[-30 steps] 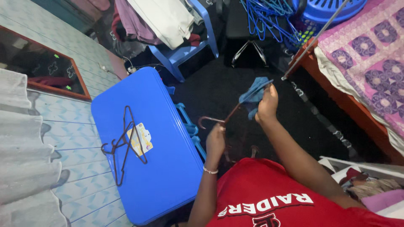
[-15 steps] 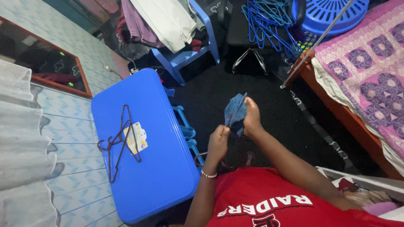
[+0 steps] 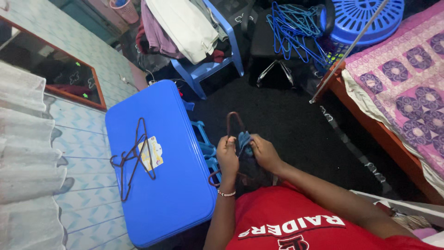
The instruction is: The person wipes down several clothes hangers with a cloth, handling them one at a time and placing some on a blue plastic table.
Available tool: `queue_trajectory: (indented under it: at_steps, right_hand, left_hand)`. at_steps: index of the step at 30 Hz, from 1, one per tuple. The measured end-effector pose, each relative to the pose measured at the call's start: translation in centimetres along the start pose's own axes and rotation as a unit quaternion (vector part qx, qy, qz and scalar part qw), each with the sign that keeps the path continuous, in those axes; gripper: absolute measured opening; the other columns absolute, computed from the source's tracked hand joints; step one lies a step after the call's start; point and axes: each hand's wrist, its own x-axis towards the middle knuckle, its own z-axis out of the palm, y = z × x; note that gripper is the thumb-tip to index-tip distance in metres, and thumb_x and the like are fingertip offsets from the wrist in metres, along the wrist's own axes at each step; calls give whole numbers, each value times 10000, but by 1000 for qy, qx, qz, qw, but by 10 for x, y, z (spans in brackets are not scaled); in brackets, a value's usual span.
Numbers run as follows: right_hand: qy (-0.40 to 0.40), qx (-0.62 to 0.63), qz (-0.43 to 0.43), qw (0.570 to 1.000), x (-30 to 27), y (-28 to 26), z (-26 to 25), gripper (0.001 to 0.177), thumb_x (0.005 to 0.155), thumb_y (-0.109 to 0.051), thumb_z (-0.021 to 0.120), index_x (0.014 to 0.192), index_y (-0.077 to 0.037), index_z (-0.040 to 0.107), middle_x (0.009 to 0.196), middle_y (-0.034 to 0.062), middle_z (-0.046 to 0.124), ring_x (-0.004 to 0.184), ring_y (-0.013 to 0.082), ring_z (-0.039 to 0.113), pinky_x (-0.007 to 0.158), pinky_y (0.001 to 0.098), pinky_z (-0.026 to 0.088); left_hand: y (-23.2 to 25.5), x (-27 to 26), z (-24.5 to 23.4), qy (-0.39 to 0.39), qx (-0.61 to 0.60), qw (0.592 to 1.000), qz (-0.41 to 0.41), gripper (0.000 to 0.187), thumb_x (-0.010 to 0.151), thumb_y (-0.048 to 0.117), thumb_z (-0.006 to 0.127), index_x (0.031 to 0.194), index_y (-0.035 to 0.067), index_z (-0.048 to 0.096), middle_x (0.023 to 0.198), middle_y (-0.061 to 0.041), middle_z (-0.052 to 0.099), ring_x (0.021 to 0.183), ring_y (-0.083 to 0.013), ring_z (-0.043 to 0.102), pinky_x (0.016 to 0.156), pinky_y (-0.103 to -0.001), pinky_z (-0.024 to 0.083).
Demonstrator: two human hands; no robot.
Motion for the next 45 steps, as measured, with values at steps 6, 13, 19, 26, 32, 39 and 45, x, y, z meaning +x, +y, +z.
queue_trajectory:
  at_steps: [6, 13, 19, 26, 32, 39, 45]
  right_hand:
    - [-107, -163, 28, 980, -14, 7, -3, 216, 1022, -212, 525, 1145, -48, 595, 1065, 196, 678, 1016, 408, 654, 850, 503, 508]
    - [-151, -163, 9, 975, 3, 4, -17, 270, 975, -246, 526, 1116, -55, 655, 1076, 156, 688, 1047, 359, 645, 889, 470, 496]
    - [-98, -203, -12, 974, 19, -7, -9, 319, 1029, -284, 446, 1032, -69, 682, 968, 131, 708, 935, 338, 674, 827, 465, 527]
    - [-10, -218, -95, 971, 34, 11, 11, 300, 1049, -269, 456, 904, -66, 624, 791, 150, 665, 758, 355, 668, 700, 485, 520]
    - [227, 40, 93, 969, 44, 22, 21, 356, 1139, -251, 399, 933, -29, 585, 802, 109, 597, 711, 230, 591, 661, 409, 478]
    - [359, 366, 123, 850, 34, 33, 43, 343, 1145, -337, 391, 1114, -58, 589, 984, 16, 622, 893, 99, 602, 850, 288, 515]
    - [173, 136, 47, 974, 0, 11, 65, 469, 1076, -346, 405, 1410, -24, 472, 1238, 88, 635, 1172, 178, 598, 1020, 329, 456]
  left_hand:
    - [0, 36, -39, 86, -215, 971, -53, 224, 1048, 256, 599, 956, 58, 646, 638, 51, 437, 503, -41, 381, 424, -207, 292]
    - [42, 66, -84, 171, -280, 945, -13, 185, 1016, 126, 539, 1179, 66, 601, 809, -49, 609, 604, -141, 537, 506, -264, 417]
    - [77, 35, -86, 155, 248, 897, 330, 289, 949, 29, 555, 1219, -29, 640, 1254, -227, 648, 1282, -459, 532, 1174, -499, 321]
    - [75, 7, -66, -183, 431, 859, 205, 213, 918, 268, 657, 1048, 134, 758, 926, -113, 686, 917, -339, 645, 816, -519, 468]
    - [70, -4, -72, -201, 335, 904, 176, 209, 958, 282, 641, 1066, 142, 752, 891, -126, 699, 840, -360, 691, 696, -471, 520]
    - [39, -14, -61, -194, 204, 951, 128, 221, 955, 221, 645, 1075, 57, 731, 1023, -162, 746, 959, -356, 718, 806, -422, 557]
    - [24, -5, -71, -140, 155, 970, 128, 227, 959, 167, 640, 1072, -10, 726, 999, -193, 752, 932, -330, 740, 809, -392, 561]
